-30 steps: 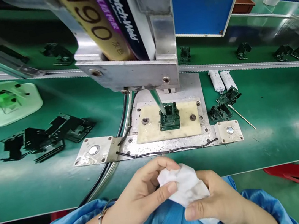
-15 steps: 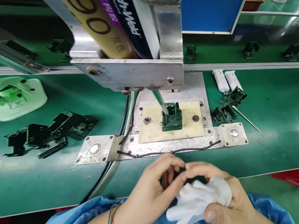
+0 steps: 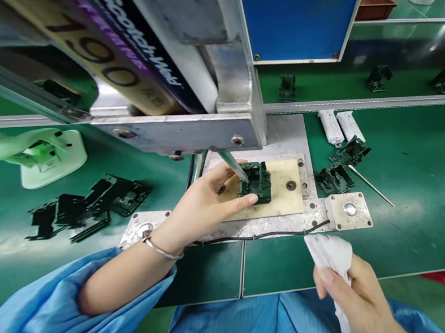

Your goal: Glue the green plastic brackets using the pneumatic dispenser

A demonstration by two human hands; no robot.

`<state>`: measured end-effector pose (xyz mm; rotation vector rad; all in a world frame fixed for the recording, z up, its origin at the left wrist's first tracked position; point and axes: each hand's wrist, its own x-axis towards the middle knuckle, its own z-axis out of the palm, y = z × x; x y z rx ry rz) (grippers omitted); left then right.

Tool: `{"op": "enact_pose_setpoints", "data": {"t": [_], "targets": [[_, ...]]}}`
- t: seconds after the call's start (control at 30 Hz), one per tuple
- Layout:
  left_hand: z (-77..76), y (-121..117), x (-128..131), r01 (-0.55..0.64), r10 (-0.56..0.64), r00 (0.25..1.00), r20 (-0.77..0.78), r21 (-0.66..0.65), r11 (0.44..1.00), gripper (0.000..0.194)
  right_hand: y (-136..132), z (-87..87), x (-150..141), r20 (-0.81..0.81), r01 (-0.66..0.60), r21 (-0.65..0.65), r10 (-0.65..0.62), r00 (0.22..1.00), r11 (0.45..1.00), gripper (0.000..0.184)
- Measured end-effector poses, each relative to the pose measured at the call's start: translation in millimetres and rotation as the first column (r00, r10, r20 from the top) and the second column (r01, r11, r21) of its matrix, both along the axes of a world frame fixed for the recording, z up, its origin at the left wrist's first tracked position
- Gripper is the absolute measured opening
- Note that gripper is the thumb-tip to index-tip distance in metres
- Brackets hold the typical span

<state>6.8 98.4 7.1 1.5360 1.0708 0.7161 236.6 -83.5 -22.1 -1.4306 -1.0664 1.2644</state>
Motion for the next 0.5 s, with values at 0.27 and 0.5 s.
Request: {"op": "enact_pose_setpoints", "data": {"t": [0.27, 0.5], "targets": [[17.9, -13, -6, -0.021, 0.031, 0.999, 0.044, -0.197, 0.98, 0.045, 3, -7.9, 9, 0.217, -0.033, 0.121, 0.006, 0.976, 0.992, 0.034], [25.1, -52, -15, 0.218, -0.218, 0.976, 0.026, -0.217, 0.952, 0.034, 13, 17.3, 29, 0.349, -0.322, 0.332, 0.202, 0.915, 0.886, 0.027]]}}
